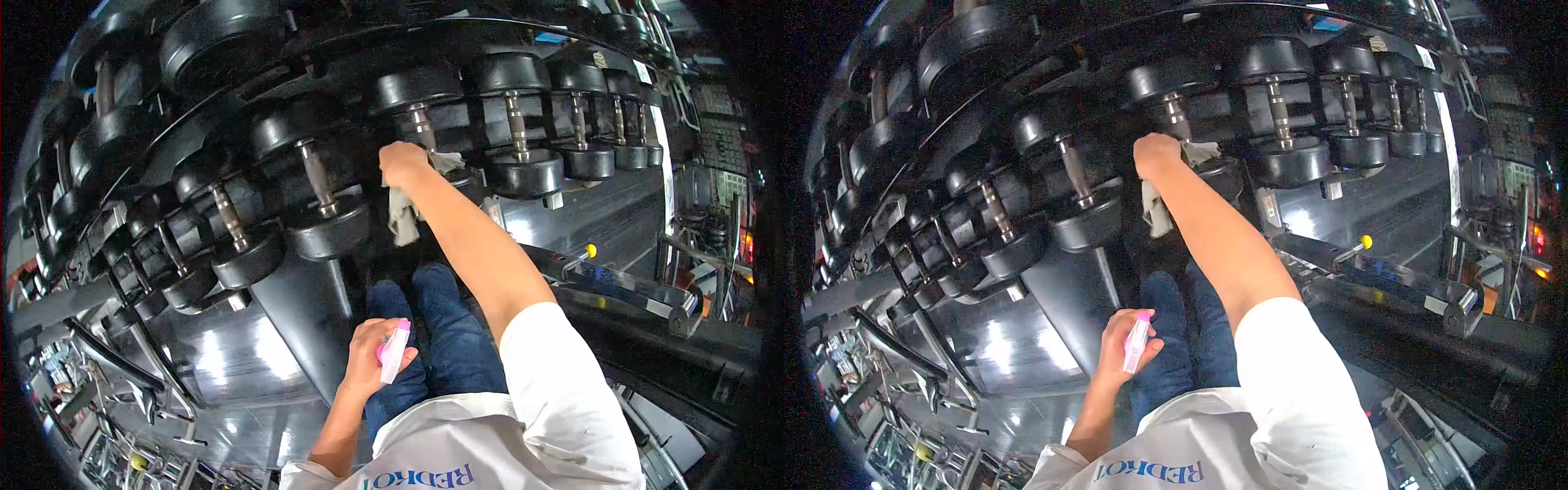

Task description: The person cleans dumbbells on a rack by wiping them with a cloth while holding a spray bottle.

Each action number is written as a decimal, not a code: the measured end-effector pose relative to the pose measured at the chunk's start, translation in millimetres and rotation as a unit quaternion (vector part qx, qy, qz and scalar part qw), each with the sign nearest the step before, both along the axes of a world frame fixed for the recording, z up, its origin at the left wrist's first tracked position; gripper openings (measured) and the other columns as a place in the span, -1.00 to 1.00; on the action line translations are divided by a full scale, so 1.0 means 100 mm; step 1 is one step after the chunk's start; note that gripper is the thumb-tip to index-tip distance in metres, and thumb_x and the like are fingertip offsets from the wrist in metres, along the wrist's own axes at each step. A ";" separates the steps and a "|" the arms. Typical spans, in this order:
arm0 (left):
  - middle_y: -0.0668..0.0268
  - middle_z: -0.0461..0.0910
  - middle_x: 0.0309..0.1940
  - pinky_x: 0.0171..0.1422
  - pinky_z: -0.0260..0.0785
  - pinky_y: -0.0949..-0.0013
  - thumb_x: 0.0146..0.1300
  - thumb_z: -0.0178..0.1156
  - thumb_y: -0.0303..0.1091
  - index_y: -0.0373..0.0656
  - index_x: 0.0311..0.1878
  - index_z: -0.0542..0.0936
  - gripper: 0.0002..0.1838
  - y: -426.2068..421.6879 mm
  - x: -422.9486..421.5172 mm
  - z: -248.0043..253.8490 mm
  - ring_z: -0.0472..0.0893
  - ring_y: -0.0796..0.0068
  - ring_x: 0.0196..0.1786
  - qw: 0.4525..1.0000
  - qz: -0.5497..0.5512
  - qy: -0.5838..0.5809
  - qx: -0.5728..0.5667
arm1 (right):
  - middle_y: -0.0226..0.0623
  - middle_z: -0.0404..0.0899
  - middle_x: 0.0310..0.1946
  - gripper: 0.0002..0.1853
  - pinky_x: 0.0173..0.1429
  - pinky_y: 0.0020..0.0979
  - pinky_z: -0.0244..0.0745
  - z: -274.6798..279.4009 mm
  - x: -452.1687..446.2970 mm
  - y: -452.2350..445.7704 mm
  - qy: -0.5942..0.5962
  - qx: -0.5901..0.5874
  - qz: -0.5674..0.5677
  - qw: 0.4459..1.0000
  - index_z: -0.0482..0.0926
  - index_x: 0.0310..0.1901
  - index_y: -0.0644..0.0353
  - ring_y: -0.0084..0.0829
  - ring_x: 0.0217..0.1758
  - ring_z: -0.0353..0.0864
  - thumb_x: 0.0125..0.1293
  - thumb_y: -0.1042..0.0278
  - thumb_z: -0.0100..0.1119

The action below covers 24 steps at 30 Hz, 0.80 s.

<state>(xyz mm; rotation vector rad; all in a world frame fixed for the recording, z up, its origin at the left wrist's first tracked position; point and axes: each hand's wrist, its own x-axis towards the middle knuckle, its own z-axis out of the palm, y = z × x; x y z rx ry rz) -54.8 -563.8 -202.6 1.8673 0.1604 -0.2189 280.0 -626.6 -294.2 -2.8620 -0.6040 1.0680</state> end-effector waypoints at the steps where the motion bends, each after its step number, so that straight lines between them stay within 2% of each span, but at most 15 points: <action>1: 0.18 0.69 -0.14 0.15 0.42 0.08 -0.03 0.56 -0.15 -0.14 0.05 0.66 -0.44 0.01 -0.03 0.00 0.63 0.07 -0.03 1.000 0.010 0.008 -0.006 | -0.11 0.72 0.04 -0.74 0.13 -0.16 0.66 0.02 -0.01 0.03 0.007 -0.014 0.006 1.000 0.76 -0.06 0.13 -0.10 0.14 0.71 0.26 0.34 0.25; 3: 0.18 0.69 -0.14 0.15 0.42 0.09 -0.03 0.56 -0.16 -0.14 0.04 0.66 -0.45 0.01 -0.11 -0.03 0.63 0.07 -0.03 0.999 0.023 0.018 -0.015 | -0.17 0.72 0.09 -0.73 0.14 -0.19 0.66 0.07 -0.05 0.08 0.014 -0.031 0.015 0.999 0.77 -0.03 0.11 -0.16 0.19 0.70 0.27 0.38 0.22; 6: 0.18 0.69 -0.13 0.15 0.42 0.08 -0.03 0.55 -0.17 -0.14 0.04 0.66 -0.46 0.02 -0.19 -0.08 0.63 0.07 -0.03 0.999 0.041 -0.009 -0.021 | -0.21 0.70 0.12 -0.72 0.25 -0.11 0.55 0.23 -0.29 0.07 0.094 -0.054 0.087 0.990 0.77 -0.03 0.08 -0.18 0.23 0.66 0.27 0.36 0.20; 8: 0.32 0.70 -0.30 0.09 0.45 0.14 0.01 0.52 -0.37 -0.10 0.04 0.61 -0.53 0.03 -0.19 -0.04 0.65 0.21 -0.10 0.999 0.036 -0.020 -0.005 | -0.27 0.67 0.07 -0.75 0.35 -0.06 0.38 0.43 -0.56 -0.11 -0.064 -0.018 0.195 0.978 0.76 -0.05 0.02 -0.24 0.24 0.59 0.28 0.33 0.19; 9: 0.32 0.70 -0.30 0.09 0.45 0.14 0.01 0.52 -0.37 -0.10 0.04 0.61 -0.53 0.03 -0.19 -0.03 0.65 0.21 -0.10 0.999 0.038 -0.018 -0.006 | -0.27 0.67 0.07 -0.75 0.35 -0.06 0.38 0.43 -0.65 -0.18 -0.062 -0.020 0.197 0.978 0.76 -0.05 0.02 -0.24 0.24 0.59 0.28 0.33 0.19; 11: 0.31 0.70 -0.29 0.09 0.45 0.14 0.02 0.52 -0.38 -0.12 0.01 0.61 -0.55 0.05 -0.18 -0.02 0.65 0.21 -0.10 0.999 0.036 -0.034 0.002 | -0.41 0.63 0.07 -0.76 0.33 -0.10 0.29 0.39 -0.78 -0.34 -0.218 0.005 0.286 0.933 0.73 -0.09 -0.02 -0.31 0.29 0.50 0.24 0.28 0.19; 12: 0.31 0.70 -0.29 0.09 0.45 0.14 0.02 0.52 -0.38 -0.12 0.01 0.61 -0.55 0.06 -0.18 -0.02 0.65 0.21 -0.10 0.999 0.034 -0.033 0.000 | -0.41 0.63 0.07 -0.76 0.33 -0.10 0.29 0.42 -0.80 -0.41 -0.217 0.004 0.284 0.934 0.73 -0.09 -0.02 -0.31 0.29 0.50 0.24 0.28 0.19; 14: 0.29 0.69 -0.28 0.10 0.45 0.15 0.02 0.52 -0.36 -0.14 -0.02 0.60 -0.56 0.10 -0.17 -0.02 0.66 0.21 -0.09 0.999 0.031 -0.024 -0.001 | -0.49 0.62 0.07 -0.76 0.34 -0.13 0.29 0.48 -0.84 -0.59 -0.221 0.147 0.305 0.914 0.72 -0.09 -0.07 -0.34 0.29 0.50 0.21 0.33 0.18; 16: 0.29 0.69 -0.28 0.10 0.46 0.16 0.02 0.52 -0.36 -0.15 -0.01 0.60 -0.56 0.13 -0.15 -0.04 0.66 0.21 -0.10 0.999 0.031 -0.031 0.000 | -0.57 0.61 0.13 -0.74 0.40 -0.13 0.26 0.55 -0.93 -0.79 -0.220 0.187 0.297 0.910 0.70 -0.09 -0.12 -0.37 0.30 0.50 0.21 0.39 0.16; 18: 0.29 0.69 -0.28 0.10 0.46 0.16 0.03 0.52 -0.35 -0.16 -0.01 0.60 -0.56 0.16 -0.12 -0.05 0.66 0.22 -0.10 0.999 0.034 -0.039 0.000 | -0.60 0.59 0.16 -0.74 0.46 -0.12 0.24 0.54 -1.00 -1.06 -0.255 0.296 0.268 0.881 0.67 -0.11 -0.14 -0.36 0.34 0.48 0.16 0.40 0.23; 19: 0.28 0.69 -0.29 0.10 0.46 0.16 0.03 0.52 -0.35 -0.16 -0.01 0.60 -0.56 0.18 -0.10 -0.04 0.66 0.23 -0.11 0.999 0.032 -0.031 0.007 | -0.61 0.59 0.17 -0.70 0.50 -0.10 0.25 0.58 -0.99 -1.20 -0.279 0.281 0.251 0.883 0.63 -0.09 -0.17 -0.34 0.38 0.47 0.12 0.39 0.27; 20: 0.28 0.69 -0.29 0.10 0.47 0.16 0.04 0.52 -0.35 -0.15 0.00 0.60 -0.55 0.19 -0.08 -0.03 0.66 0.24 -0.12 0.999 0.030 -0.023 0.015 | -0.49 0.58 0.13 -0.75 0.45 -0.07 0.31 0.61 -0.95 -1.35 -0.282 0.278 0.209 0.894 0.64 -0.06 -0.09 -0.30 0.34 0.48 0.22 0.37 0.19; 22: 0.30 0.69 -0.32 0.08 0.48 0.18 0.04 0.52 -0.36 -0.15 0.02 0.61 -0.55 0.19 -0.03 -0.05 0.66 0.25 -0.13 0.998 0.035 -0.041 0.010 | -0.29 0.59 0.12 -0.76 0.42 -0.06 0.34 0.60 -0.89 -1.51 -0.307 0.263 0.033 0.914 0.62 0.00 0.04 -0.13 0.34 0.48 0.30 0.36 0.16; 23: 0.31 0.69 -0.32 0.07 0.48 0.18 0.05 0.51 -0.35 -0.14 0.02 0.61 -0.56 0.19 -0.01 -0.05 0.66 0.25 -0.13 0.999 0.032 -0.030 0.004 | -0.29 0.59 0.12 -0.76 0.42 -0.06 0.34 0.54 -0.83 -1.54 -0.309 0.263 0.030 0.914 0.62 0.00 0.04 -0.13 0.34 0.48 0.30 0.36 0.16; 24: 0.32 0.69 -0.32 0.07 0.48 0.19 0.05 0.51 -0.35 -0.14 0.02 0.62 -0.56 0.18 0.02 -0.05 0.66 0.26 -0.13 0.999 0.028 -0.018 -0.002 | -0.19 0.61 0.06 -0.76 0.37 -0.08 0.38 0.47 -0.71 -1.56 -0.247 0.310 -0.067 0.916 0.61 -0.01 0.13 -0.07 0.27 0.51 0.34 0.32 0.14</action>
